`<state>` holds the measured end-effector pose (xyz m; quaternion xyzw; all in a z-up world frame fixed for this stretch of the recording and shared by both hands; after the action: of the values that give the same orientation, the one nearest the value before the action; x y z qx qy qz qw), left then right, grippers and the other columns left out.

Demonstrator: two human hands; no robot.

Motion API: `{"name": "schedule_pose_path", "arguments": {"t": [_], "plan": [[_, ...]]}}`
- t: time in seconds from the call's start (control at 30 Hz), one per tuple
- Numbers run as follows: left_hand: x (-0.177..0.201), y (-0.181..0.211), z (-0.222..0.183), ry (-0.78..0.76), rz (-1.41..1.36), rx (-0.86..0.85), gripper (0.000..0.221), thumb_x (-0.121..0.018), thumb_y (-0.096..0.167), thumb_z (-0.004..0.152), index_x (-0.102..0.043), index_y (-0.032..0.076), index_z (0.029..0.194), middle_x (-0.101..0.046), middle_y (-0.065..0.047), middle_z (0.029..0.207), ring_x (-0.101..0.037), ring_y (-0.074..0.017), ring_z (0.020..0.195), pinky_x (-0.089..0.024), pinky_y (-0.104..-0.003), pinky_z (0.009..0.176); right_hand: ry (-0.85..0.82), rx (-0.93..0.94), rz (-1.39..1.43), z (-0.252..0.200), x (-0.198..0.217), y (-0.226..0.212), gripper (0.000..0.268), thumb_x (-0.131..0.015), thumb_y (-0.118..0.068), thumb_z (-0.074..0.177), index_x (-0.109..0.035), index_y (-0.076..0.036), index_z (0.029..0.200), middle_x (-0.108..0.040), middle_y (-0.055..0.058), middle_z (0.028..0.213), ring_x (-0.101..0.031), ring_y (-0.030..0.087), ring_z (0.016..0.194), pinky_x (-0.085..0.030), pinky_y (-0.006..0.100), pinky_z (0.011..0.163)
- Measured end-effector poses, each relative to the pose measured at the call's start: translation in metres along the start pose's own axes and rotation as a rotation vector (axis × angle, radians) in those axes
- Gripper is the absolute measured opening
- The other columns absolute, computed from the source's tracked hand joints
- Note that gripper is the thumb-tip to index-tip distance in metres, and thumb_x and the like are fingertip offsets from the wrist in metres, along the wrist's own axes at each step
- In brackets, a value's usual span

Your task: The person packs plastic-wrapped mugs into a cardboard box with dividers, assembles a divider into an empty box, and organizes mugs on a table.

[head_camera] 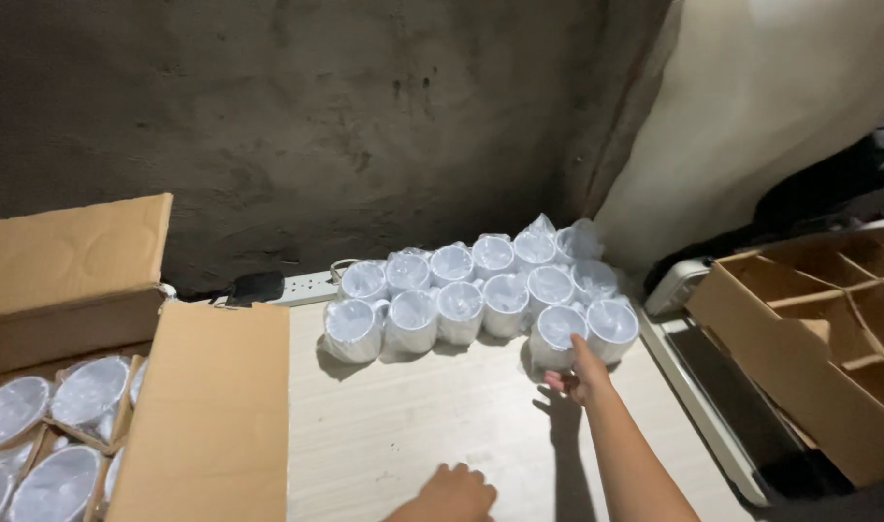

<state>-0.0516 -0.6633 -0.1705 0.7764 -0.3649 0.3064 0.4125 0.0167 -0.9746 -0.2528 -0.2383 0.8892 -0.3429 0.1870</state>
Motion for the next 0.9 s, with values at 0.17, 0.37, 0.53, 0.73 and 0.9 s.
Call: {"name": "schedule_pose_path", "arguments": {"t": [0.17,0.37,0.53,0.73,0.9], "plan": [[-0.041,0.003,0.06,-0.077,-0.014,0.044,0.031,-0.066,0.018,0.098,-0.069,-0.003,0.12,-0.065,-0.03,0.119,-0.063,-0.0439,0.118,-0.051,-0.063,0.098,-0.037,-0.052,0.104,0.025,-0.009,0.008,0.065,-0.06,-0.04,0.098,-0.04,-0.004,0.149,-0.054,0.03,0.139,-0.067,0.044,0.104,-0.064,0.052,0.076],[-0.043,0.011,0.062,-0.161,-0.02,0.054,0.022,-0.062,0.01,0.099,-0.071,-0.005,0.113,-0.07,-0.03,0.11,-0.07,-0.0399,0.11,-0.056,-0.056,0.093,-0.062,-0.062,0.231,0.049,-0.013,0.01,0.051,-0.051,-0.016,0.099,-0.041,-0.004,0.147,-0.052,0.025,0.14,-0.06,0.046,0.119,-0.062,0.058,0.084],[-0.015,0.009,0.042,-0.147,-0.111,0.125,0.02,-0.063,0.01,0.098,-0.07,-0.004,0.11,-0.068,-0.028,0.11,-0.069,-0.0403,0.109,-0.057,-0.052,0.092,-0.049,-0.034,0.26,0.053,-0.019,0.012,0.049,-0.04,0.001,0.097,-0.043,-0.002,0.146,-0.053,0.025,0.139,-0.062,0.045,0.118,-0.064,0.058,0.084],[0.031,0.021,0.027,0.008,-0.346,0.148,0.03,-0.062,0.024,0.099,-0.07,-0.002,0.114,-0.07,-0.024,0.11,-0.068,-0.0387,0.107,-0.053,-0.05,0.096,-0.077,0.009,0.207,0.036,-0.015,0.03,0.05,-0.033,0.008,0.094,-0.045,0.002,0.142,-0.057,0.03,0.131,-0.068,0.045,0.105,-0.065,0.056,0.076],[0.048,-0.024,0.038,0.379,-0.544,0.33,0.053,-0.066,0.035,0.095,-0.057,0.005,0.137,-0.06,-0.022,0.133,-0.061,-0.0372,0.121,-0.049,-0.046,0.105,-0.203,-0.009,0.089,-0.006,-0.021,0.051,0.059,-0.032,0.012,0.088,-0.039,0.0,0.146,-0.058,0.029,0.126,-0.069,0.046,0.101,-0.063,0.05,0.072]]}}
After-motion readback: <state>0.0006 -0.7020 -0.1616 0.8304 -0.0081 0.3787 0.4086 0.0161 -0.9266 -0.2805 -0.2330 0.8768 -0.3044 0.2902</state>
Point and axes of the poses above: each hand's wrist, its own z-axis towards the middle knuckle, its own x-axis out of the back of the hand, y = z × x, the point moved 8 cm from there along z, towards the middle knuckle
